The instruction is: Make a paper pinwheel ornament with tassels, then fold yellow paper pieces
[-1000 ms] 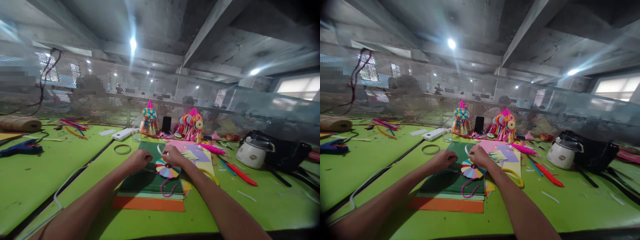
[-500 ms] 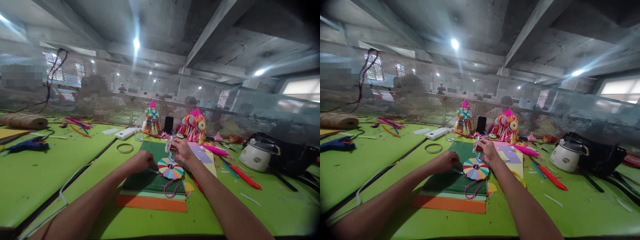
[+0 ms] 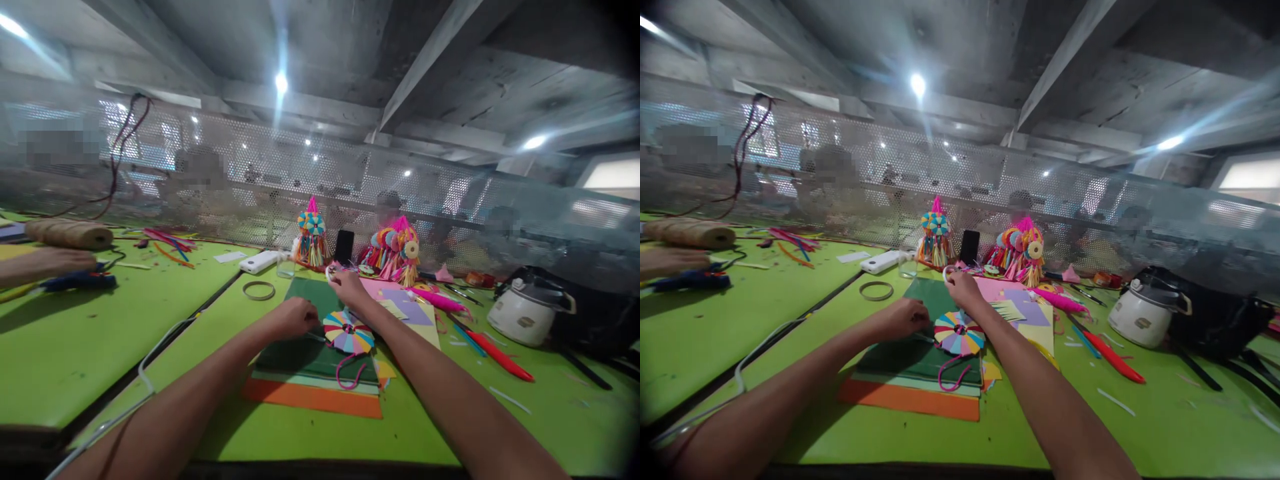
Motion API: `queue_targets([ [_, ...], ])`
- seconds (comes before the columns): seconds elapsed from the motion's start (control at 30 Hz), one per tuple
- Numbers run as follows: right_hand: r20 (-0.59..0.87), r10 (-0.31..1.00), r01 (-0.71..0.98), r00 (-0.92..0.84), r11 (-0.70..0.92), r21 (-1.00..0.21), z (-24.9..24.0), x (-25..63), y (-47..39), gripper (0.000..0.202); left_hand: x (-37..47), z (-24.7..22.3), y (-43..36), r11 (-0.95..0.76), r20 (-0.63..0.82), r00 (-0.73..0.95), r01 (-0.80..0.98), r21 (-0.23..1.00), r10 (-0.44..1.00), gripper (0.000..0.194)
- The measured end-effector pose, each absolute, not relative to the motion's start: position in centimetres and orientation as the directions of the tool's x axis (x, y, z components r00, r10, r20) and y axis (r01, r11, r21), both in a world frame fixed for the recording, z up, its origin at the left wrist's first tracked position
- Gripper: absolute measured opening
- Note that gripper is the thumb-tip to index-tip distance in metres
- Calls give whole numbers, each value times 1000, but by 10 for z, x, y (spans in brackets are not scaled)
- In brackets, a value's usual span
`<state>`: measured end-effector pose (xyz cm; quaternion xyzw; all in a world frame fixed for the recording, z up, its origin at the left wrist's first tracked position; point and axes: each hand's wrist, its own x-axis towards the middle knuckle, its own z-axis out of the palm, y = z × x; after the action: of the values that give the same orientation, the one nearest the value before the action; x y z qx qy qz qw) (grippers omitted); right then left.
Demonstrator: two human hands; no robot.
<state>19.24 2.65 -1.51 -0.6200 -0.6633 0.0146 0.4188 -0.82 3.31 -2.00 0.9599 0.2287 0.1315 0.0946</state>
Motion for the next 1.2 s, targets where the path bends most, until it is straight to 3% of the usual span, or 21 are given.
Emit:
queue_targets([
  [0.17, 477, 878, 885, 43, 188, -425, -8, 199, 29, 17, -9, -18, 27, -897, 190, 889, 369, 244, 418, 24],
  [0.4, 330, 943, 918, -51, 175, -357, -5, 223, -58, 12, -8, -12, 12, -890, 171, 902, 333, 313, 397, 28],
  [0.73, 236, 972, 983, 2, 42, -179, -29, 248, -98, 20, -4, -5, -1, -894, 145, 889, 406, 188, 434, 22],
  [0.93, 122, 991, 986, 57, -37, -164, -27, 248, -101, 14, -4, -1, -1, -901, 111, 895, 426, 75, 433, 15],
  [1.2, 6, 1000, 990, 23, -22, -141, -15, 263, -117, 16, -14, 3, 7, -899, 73, 896, 433, 63, 437, 17],
])
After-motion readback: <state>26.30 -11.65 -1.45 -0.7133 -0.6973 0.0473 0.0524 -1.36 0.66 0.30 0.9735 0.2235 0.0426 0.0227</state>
